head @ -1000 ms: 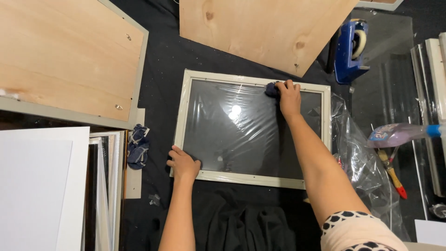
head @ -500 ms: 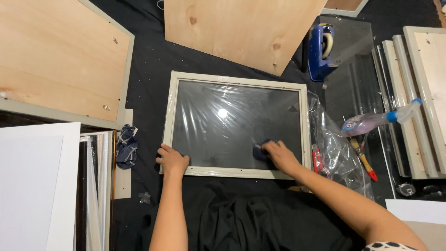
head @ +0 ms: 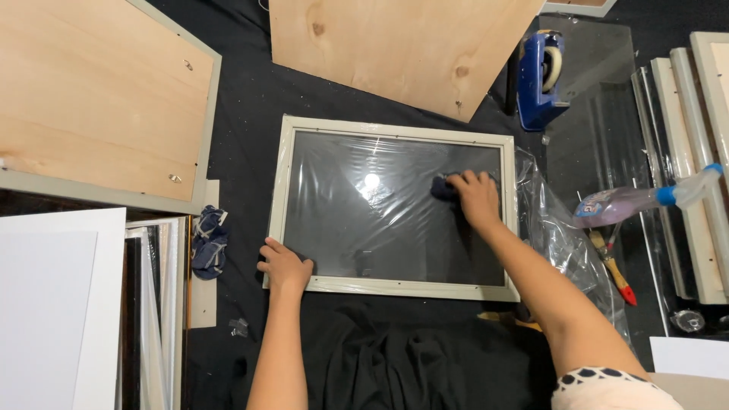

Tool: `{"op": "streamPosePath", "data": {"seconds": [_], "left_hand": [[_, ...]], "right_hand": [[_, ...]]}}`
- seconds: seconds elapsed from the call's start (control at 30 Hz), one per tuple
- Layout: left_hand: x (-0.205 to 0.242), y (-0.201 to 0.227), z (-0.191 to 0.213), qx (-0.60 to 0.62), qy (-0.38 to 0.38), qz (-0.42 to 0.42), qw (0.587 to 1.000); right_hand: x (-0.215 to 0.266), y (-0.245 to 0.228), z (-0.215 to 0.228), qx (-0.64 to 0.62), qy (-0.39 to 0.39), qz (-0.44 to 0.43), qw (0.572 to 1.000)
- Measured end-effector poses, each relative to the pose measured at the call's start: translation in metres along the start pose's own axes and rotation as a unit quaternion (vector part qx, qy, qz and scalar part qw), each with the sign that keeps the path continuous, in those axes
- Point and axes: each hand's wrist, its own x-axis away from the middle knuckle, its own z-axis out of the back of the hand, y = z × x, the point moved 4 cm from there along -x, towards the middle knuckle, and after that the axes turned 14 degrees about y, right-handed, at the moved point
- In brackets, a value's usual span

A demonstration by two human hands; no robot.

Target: Cleaning a plastic-covered backing board by wiping it with a cloth and then using a brush to remove dust.

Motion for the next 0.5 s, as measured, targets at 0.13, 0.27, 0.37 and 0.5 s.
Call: {"op": "streamPosePath", "data": {"seconds": [0.13,0.27,0.37,0.5], "left_hand": [[0.003,0.005,0.004,-0.019,0.003,0.01,1.0],[-0.001,0.003,-0.001,-0.039,0.006,-0.002,0.999],[0.002,0.001,-0.005,-0.037,0.007,-0.016,0.999],[-0.004,-0.002,-0.004,-0.028,0.014,-0.035,0.999]], "right_hand": [[-0.056,0.022,-0.028,0.016,0.011,-0.046,0.999],[-0.076,0.031,-0.05,-0.067,0.02,-0.156,0.985],[-0.062,0.035,-0.046,-0.09,0.01,-0.18,0.979],[-0.036,0.028,-0.022,-0.119,-0.023,-0.126,0.985]]}}
